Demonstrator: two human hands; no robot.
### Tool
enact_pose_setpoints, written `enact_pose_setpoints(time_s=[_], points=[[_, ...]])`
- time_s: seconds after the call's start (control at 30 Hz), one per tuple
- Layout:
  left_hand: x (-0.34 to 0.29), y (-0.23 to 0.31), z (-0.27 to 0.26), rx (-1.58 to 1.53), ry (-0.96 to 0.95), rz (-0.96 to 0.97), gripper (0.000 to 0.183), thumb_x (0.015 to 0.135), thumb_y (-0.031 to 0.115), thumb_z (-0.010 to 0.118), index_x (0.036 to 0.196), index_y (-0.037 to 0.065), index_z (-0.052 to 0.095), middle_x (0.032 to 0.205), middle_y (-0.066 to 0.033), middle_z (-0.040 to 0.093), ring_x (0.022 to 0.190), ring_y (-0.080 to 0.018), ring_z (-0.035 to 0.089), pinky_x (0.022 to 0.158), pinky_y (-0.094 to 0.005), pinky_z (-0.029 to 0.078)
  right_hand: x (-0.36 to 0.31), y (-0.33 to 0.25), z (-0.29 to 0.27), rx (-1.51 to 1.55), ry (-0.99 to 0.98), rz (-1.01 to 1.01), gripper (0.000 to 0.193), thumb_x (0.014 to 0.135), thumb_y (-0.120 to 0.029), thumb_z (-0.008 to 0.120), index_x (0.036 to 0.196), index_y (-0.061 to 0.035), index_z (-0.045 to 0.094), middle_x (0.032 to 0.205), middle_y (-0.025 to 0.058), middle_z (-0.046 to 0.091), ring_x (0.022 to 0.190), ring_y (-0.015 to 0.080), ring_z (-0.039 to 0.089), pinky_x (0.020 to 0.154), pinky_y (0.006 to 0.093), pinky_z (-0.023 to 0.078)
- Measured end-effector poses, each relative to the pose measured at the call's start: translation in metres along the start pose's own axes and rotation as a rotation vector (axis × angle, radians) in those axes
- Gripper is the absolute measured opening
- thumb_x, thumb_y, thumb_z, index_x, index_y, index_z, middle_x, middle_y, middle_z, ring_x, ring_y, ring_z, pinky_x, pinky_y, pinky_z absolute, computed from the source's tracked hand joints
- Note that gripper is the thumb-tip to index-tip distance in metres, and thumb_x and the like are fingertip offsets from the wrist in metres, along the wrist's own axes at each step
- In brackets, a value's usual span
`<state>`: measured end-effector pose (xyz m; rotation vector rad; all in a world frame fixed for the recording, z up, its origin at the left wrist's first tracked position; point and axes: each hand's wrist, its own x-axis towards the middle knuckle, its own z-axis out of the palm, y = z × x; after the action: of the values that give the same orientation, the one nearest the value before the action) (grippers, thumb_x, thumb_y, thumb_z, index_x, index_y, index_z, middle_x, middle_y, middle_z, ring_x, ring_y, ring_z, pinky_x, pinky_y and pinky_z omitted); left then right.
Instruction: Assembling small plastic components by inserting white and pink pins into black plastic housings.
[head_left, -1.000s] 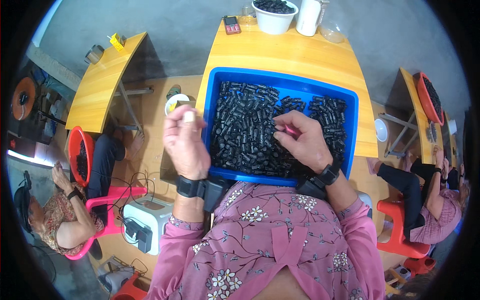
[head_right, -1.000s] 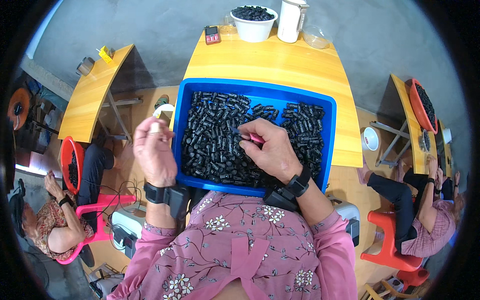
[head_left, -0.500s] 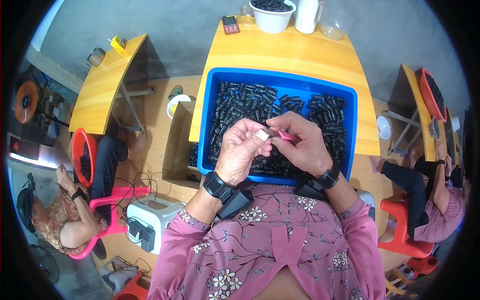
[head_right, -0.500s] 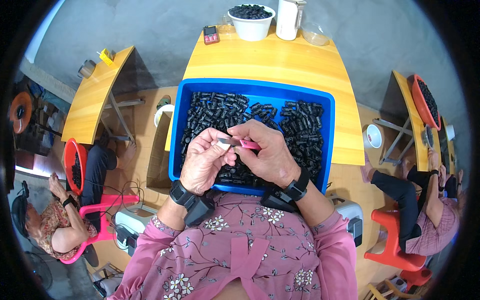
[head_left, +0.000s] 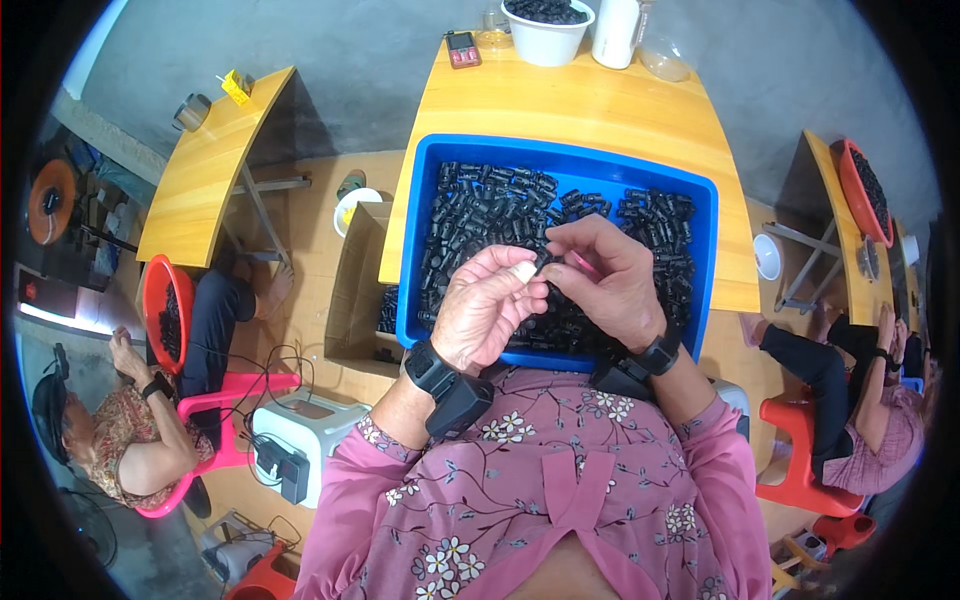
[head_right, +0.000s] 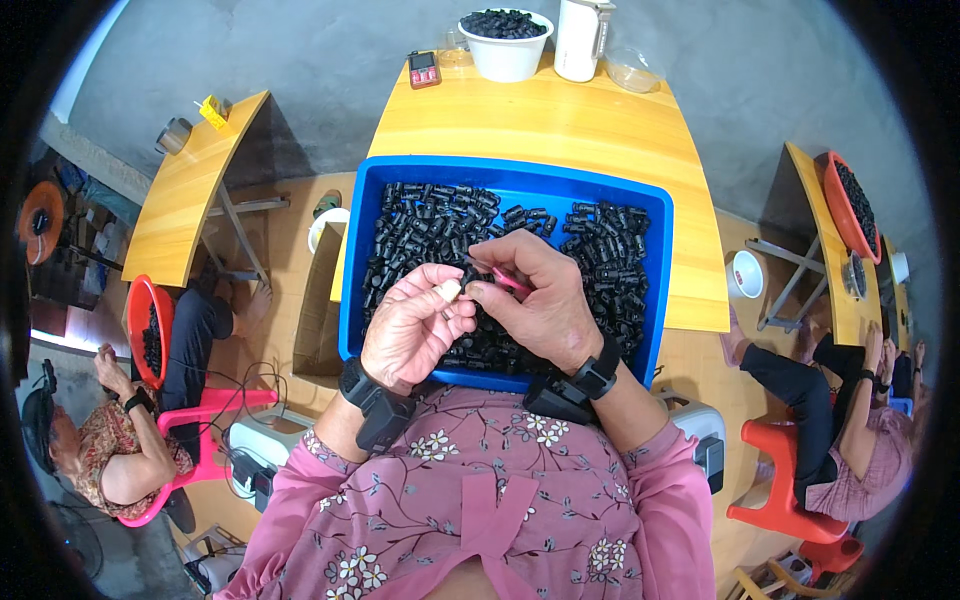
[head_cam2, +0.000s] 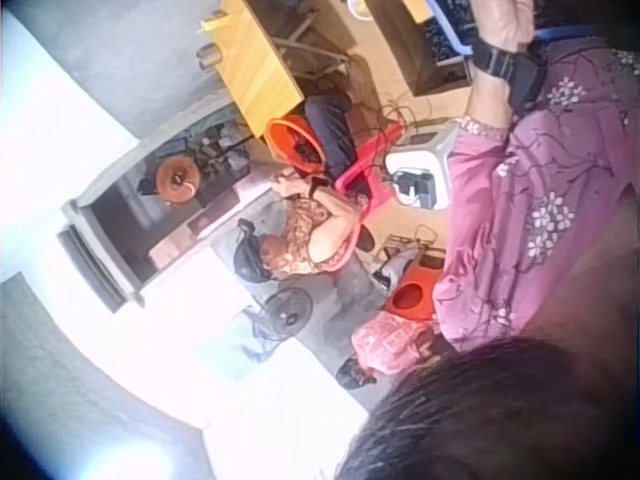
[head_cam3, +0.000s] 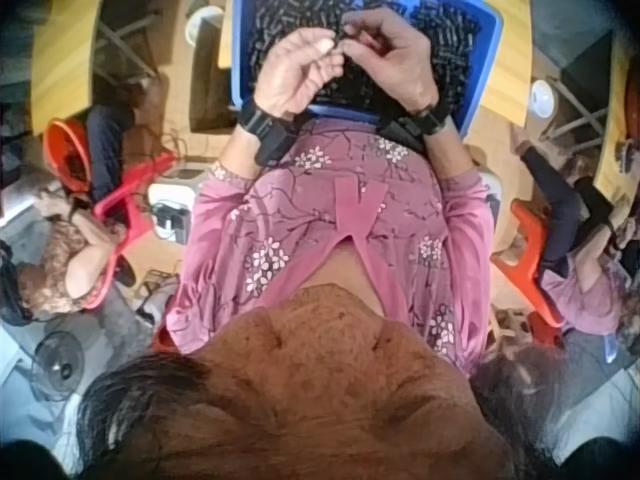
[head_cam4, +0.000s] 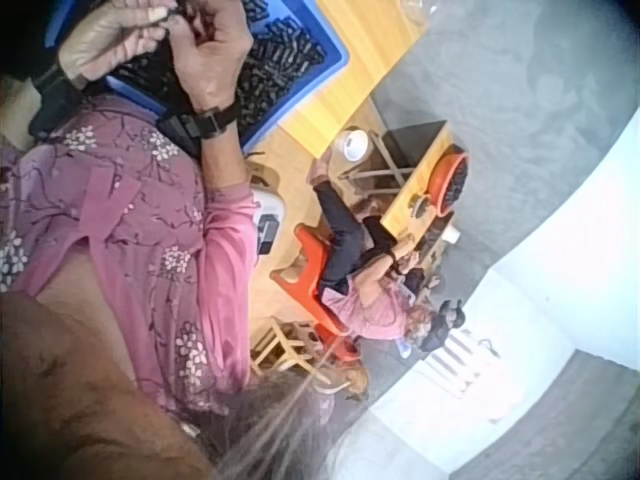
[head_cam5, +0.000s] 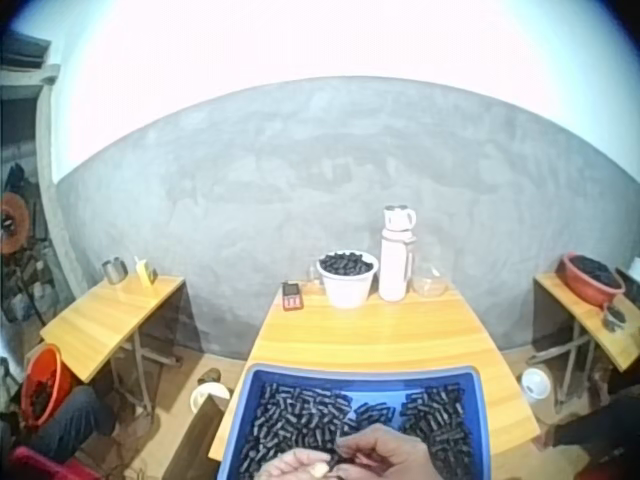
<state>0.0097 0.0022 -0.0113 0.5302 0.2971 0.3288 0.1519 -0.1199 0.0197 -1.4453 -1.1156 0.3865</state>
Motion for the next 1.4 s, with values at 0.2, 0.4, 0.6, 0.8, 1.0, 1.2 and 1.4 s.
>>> enact_pose_setpoints(time_s=[0.2,0.4,0.6,0.8,1.0,1.2,1.4], points=[[-0.001,-0.003,0.001,0.004,-0.044,-0.028,0.009,0.095,0.0,0.058,0.104,0.001,0.062,0.094,-0.0125,0.068,0.084,-0.022,0.07,0.074,-0.0363,0.061,0.001,0.002,-0.005,-0.004,-0.061,-0.034,0.02,0.079,0.001,0.073,0.099,-0.0001,0.068,0.088,0.0059,0.065,0.077,0.01,0.062,0.067,0.0237,0.049],[-0.001,-0.006,0.006,-0.013,-0.089,-0.091,0.008,0.095,0.001,0.058,0.103,0.002,0.062,0.094,-0.0117,0.068,0.086,-0.021,0.069,0.074,-0.0361,0.059,0.0,0.004,-0.009,0.065,-0.09,-0.024,0.016,0.082,0.0,0.07,0.098,0.0008,0.068,0.088,0.0063,0.066,0.078,0.0103,0.064,0.067,0.0239,0.05],[-0.002,-0.007,0.005,-0.055,-0.077,-0.103,0.018,0.096,0.004,0.058,0.113,0.002,0.063,0.096,-0.0118,0.069,0.086,-0.0201,0.069,0.076,-0.0356,0.058,0.001,0.001,-0.009,0.032,-0.003,-0.02,0.016,0.088,-0.004,0.066,0.102,0.003,0.068,0.088,0.0071,0.066,0.08,0.0125,0.064,0.071,0.0253,0.05],[-0.001,-0.005,-0.002,-0.144,-0.057,-0.065,0.018,0.096,0.005,0.059,0.114,0.001,0.062,0.098,-0.0121,0.069,0.085,-0.0203,0.068,0.077,-0.0341,0.058,0.0,0.001,-0.011,-0.04,-0.064,-0.022,0.021,0.093,-0.009,0.063,0.109,0.0038,0.068,0.085,0.0089,0.064,0.076,0.0165,0.061,0.07,0.0275,0.048],[-0.001,-0.005,-0.009,-0.236,-0.077,-0.043,0.02,0.094,0.004,0.061,0.115,0.001,0.06,0.102,-0.0141,0.069,0.087,-0.0222,0.069,0.081,-0.0361,0.059,-0.002,0.002,-0.004,-0.137,-0.12,-0.21,0.019,0.09,-0.006,0.067,0.108,0.0003,0.069,0.083,0.0091,0.063,0.072,0.0195,0.062,0.064,0.0285,0.049],[-0.001,-0.007,-0.011,-0.294,-0.086,-0.036,0.02,0.096,0.003,0.057,0.116,0.002,0.058,0.102,-0.0144,0.068,0.085,-0.0242,0.069,0.078,-0.0405,0.058,-0.001,0.003,-0.002,-0.182,-0.119,-0.27,0.02,0.087,-0.005,0.071,0.107,-0.0027,0.07,0.083,0.0089,0.064,0.07,0.0206,0.063,0.061,0.0287,0.05],[0.001,-0.007,-0.013,-0.309,-0.143,-0.052,0.024,0.092,0.003,0.063,0.115,0.003,0.06,0.104,-0.0146,0.069,0.086,-0.0229,0.069,0.081,-0.039,0.058,-0.002,0.002,-0.001,-0.192,-0.103,-0.281,0.021,0.086,-0.005,0.071,0.107,-0.004,0.07,0.083,0.0089,0.063,0.071,0.0217,0.064,0.061,0.0297,0.051]])
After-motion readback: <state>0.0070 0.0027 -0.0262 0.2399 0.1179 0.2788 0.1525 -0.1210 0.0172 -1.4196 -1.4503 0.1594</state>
